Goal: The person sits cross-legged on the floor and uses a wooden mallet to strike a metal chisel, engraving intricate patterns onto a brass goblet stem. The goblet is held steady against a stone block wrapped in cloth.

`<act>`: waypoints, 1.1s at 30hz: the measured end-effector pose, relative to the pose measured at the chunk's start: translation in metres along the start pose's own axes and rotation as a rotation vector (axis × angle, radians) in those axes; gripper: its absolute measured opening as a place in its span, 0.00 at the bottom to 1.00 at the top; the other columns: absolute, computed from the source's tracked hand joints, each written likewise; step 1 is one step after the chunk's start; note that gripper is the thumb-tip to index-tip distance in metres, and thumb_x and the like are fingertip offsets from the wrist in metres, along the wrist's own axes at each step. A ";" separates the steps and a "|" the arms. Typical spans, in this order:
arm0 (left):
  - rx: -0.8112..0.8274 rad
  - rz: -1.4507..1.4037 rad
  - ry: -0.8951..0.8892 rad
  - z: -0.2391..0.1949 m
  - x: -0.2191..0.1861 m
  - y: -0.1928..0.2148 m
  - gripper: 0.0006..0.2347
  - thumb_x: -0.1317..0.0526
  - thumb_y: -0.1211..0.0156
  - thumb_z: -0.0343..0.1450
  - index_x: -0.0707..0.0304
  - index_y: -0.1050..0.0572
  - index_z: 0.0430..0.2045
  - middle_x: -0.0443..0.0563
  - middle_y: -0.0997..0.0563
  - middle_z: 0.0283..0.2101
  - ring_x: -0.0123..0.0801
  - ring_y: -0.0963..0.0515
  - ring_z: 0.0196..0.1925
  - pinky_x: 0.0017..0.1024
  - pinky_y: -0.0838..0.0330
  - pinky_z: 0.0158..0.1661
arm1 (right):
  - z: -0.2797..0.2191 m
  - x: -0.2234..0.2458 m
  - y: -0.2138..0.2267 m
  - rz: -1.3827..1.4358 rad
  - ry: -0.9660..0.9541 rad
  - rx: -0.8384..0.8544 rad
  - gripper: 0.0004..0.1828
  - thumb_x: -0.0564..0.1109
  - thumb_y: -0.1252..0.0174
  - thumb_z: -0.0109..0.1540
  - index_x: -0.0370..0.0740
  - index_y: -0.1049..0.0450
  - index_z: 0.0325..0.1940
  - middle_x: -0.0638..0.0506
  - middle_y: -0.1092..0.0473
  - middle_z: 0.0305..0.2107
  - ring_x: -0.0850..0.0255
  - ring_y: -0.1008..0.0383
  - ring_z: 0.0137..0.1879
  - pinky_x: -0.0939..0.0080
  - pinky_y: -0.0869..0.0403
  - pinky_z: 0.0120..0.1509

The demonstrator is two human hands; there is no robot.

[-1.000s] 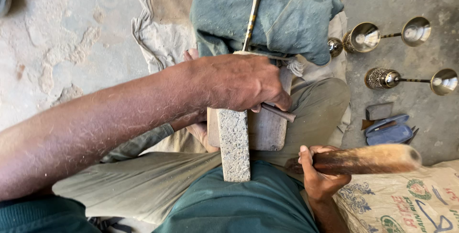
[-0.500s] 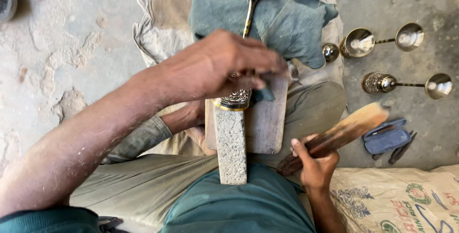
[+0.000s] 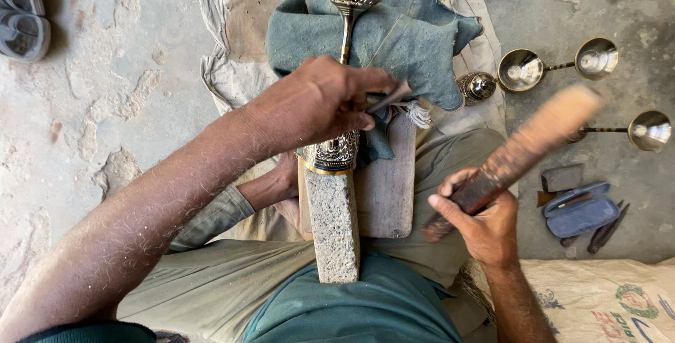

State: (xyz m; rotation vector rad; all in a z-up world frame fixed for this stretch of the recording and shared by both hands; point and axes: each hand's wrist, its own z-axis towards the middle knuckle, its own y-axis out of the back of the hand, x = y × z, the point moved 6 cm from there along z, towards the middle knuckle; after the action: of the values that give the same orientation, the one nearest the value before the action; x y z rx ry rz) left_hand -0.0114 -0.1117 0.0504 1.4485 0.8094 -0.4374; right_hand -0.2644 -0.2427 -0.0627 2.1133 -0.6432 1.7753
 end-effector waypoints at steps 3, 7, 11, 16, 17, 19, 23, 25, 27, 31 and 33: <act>-0.078 0.175 -0.196 0.005 -0.013 0.001 0.22 0.62 0.31 0.67 0.64 0.27 0.56 0.56 0.14 0.44 0.40 0.12 0.40 0.36 0.18 0.40 | 0.011 0.017 0.012 -0.246 0.043 -0.068 0.14 0.28 0.34 0.57 0.36 0.27 0.43 0.51 0.25 0.33 0.65 0.24 0.35 0.64 0.22 0.38; 0.144 0.117 0.005 0.006 -0.002 -0.002 0.23 0.62 0.33 0.68 0.63 0.29 0.59 0.55 0.14 0.30 0.41 0.13 0.35 0.40 0.20 0.36 | 0.026 0.035 0.013 -0.579 0.093 -0.052 0.19 0.26 0.36 0.56 0.33 0.29 0.49 0.51 0.25 0.33 0.65 0.23 0.39 0.63 0.23 0.43; 0.186 0.042 -0.027 0.006 -0.004 0.005 0.21 0.62 0.33 0.69 0.63 0.29 0.57 0.53 0.16 0.27 0.42 0.13 0.33 0.42 0.22 0.34 | 0.026 0.043 0.015 -0.305 0.153 -0.171 0.19 0.25 0.38 0.60 0.34 0.29 0.53 0.52 0.26 0.38 0.66 0.22 0.45 0.63 0.19 0.53; 0.126 0.004 -0.145 0.003 -0.014 0.010 0.19 0.63 0.31 0.67 0.61 0.25 0.53 0.51 0.15 0.32 0.39 0.13 0.35 0.39 0.20 0.36 | 0.022 0.040 0.021 -0.324 0.127 -0.067 0.19 0.25 0.41 0.61 0.33 0.31 0.54 0.50 0.27 0.38 0.67 0.25 0.43 0.64 0.23 0.52; 0.180 0.013 -0.062 0.006 -0.009 0.007 0.21 0.63 0.31 0.67 0.58 0.25 0.55 0.50 0.15 0.28 0.37 0.13 0.33 0.39 0.20 0.35 | 0.024 0.037 0.024 -0.350 0.088 -0.056 0.20 0.25 0.41 0.60 0.32 0.30 0.54 0.49 0.27 0.39 0.66 0.26 0.43 0.64 0.25 0.52; 0.227 0.021 -0.014 0.010 -0.004 0.001 0.21 0.63 0.30 0.66 0.57 0.25 0.55 0.49 0.15 0.27 0.35 0.12 0.31 0.38 0.20 0.35 | 0.028 0.034 0.024 -0.194 0.093 -0.024 0.20 0.27 0.40 0.60 0.34 0.31 0.56 0.52 0.27 0.39 0.68 0.25 0.45 0.65 0.22 0.54; 0.147 0.048 -0.186 0.016 -0.009 0.003 0.20 0.63 0.27 0.63 0.62 0.22 0.50 0.51 0.14 0.33 0.36 0.13 0.35 0.35 0.19 0.37 | 0.028 0.031 0.023 -0.501 0.070 -0.079 0.22 0.27 0.37 0.58 0.32 0.28 0.56 0.50 0.26 0.39 0.66 0.27 0.43 0.66 0.26 0.50; 0.145 0.054 -0.198 0.016 -0.008 0.003 0.20 0.63 0.27 0.63 0.61 0.22 0.50 0.51 0.13 0.32 0.36 0.13 0.35 0.36 0.19 0.36 | 0.026 0.036 0.017 -0.590 0.133 -0.030 0.22 0.26 0.38 0.56 0.33 0.28 0.54 0.51 0.25 0.39 0.67 0.24 0.44 0.66 0.24 0.50; 0.220 0.039 -0.121 0.013 -0.002 -0.002 0.20 0.64 0.30 0.65 0.60 0.24 0.52 0.50 0.13 0.28 0.33 0.13 0.32 0.36 0.20 0.34 | 0.024 0.036 0.014 -0.518 0.133 -0.040 0.22 0.26 0.38 0.57 0.34 0.28 0.54 0.51 0.25 0.40 0.68 0.23 0.44 0.67 0.24 0.51; 0.187 0.016 -0.073 0.007 0.001 0.003 0.18 0.63 0.33 0.70 0.63 0.28 0.54 0.52 0.15 0.27 0.34 0.13 0.30 0.36 0.20 0.32 | 0.025 0.040 0.021 -0.159 0.184 -0.133 0.19 0.26 0.36 0.62 0.36 0.29 0.53 0.53 0.26 0.42 0.68 0.23 0.47 0.67 0.21 0.55; 0.185 0.028 -0.068 0.004 0.001 0.004 0.18 0.62 0.33 0.70 0.62 0.29 0.53 0.52 0.16 0.23 0.35 0.14 0.29 0.40 0.22 0.31 | 0.029 0.041 0.020 -0.283 0.196 -0.103 0.18 0.26 0.36 0.61 0.35 0.29 0.52 0.51 0.25 0.41 0.67 0.23 0.47 0.65 0.20 0.55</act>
State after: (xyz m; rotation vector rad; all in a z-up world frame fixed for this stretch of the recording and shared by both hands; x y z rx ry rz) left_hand -0.0069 -0.1154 0.0520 1.6048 0.7081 -0.5491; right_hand -0.2452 -0.2805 -0.0287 1.8296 -0.3560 1.7219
